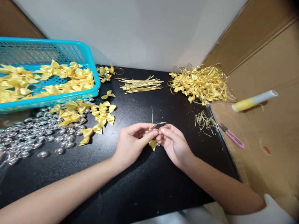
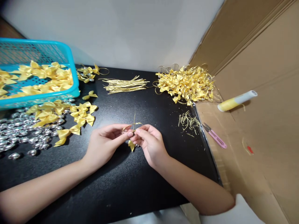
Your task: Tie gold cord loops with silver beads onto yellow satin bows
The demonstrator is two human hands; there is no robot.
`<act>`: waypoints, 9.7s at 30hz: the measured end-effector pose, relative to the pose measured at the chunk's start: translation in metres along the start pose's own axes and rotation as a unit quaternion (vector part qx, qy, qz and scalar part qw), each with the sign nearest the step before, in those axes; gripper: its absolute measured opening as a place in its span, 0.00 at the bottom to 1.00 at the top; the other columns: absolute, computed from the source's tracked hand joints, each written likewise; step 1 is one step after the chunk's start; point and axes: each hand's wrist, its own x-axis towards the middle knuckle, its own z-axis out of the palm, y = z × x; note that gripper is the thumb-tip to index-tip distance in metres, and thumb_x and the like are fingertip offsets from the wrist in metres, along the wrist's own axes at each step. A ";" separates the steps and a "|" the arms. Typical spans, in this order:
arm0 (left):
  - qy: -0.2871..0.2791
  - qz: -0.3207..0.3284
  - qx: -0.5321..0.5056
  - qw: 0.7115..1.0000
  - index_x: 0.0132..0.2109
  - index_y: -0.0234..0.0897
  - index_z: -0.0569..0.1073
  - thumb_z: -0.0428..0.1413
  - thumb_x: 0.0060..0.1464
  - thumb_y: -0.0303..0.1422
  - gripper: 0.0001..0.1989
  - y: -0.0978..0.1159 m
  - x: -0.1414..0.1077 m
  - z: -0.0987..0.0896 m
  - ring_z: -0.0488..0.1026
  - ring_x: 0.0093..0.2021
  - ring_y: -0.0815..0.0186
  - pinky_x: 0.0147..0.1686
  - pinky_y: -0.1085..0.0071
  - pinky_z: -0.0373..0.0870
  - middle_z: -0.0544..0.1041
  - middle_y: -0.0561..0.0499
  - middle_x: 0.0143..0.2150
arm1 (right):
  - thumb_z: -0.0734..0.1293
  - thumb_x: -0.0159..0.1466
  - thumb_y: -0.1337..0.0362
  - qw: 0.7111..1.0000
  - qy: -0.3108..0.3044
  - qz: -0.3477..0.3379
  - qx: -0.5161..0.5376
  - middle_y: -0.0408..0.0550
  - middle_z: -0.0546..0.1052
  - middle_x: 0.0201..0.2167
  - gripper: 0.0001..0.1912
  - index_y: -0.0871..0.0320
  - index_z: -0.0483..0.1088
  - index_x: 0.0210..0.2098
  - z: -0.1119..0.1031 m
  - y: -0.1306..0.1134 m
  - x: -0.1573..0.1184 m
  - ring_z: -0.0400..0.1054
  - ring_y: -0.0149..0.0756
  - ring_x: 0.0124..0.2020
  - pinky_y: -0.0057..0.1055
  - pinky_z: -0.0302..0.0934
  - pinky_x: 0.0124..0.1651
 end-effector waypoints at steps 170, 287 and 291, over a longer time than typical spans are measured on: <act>-0.090 -0.124 -0.016 0.988 0.32 0.33 0.73 0.65 0.48 0.32 0.09 0.005 0.011 -0.015 0.73 0.28 0.74 0.31 0.79 0.71 0.77 0.53 0.28 | 0.70 0.59 0.69 0.778 -0.062 -0.361 -0.511 0.47 0.80 0.31 0.05 0.57 0.75 0.27 -0.012 -0.021 0.000 0.75 0.33 0.34 0.32 0.70 0.40; -0.092 -0.254 -0.248 0.930 0.29 0.36 0.64 0.62 0.37 0.17 0.16 0.022 0.037 -0.027 0.77 0.24 0.70 0.16 0.86 0.65 0.78 0.54 0.23 | 0.68 0.61 0.65 0.874 -0.140 -0.239 -0.399 0.39 0.71 0.23 0.04 0.56 0.70 0.30 -0.025 -0.021 0.014 0.64 0.26 0.24 0.26 0.61 0.29; -0.118 -0.272 -0.273 0.915 0.27 0.35 0.65 0.62 0.38 0.17 0.15 0.025 0.032 -0.023 0.76 0.23 0.72 0.15 0.87 0.64 0.77 0.55 0.23 | 0.67 0.62 0.67 0.766 -0.160 -0.345 -0.519 0.43 0.76 0.25 0.05 0.56 0.72 0.29 -0.023 -0.017 0.015 0.65 0.30 0.26 0.30 0.61 0.33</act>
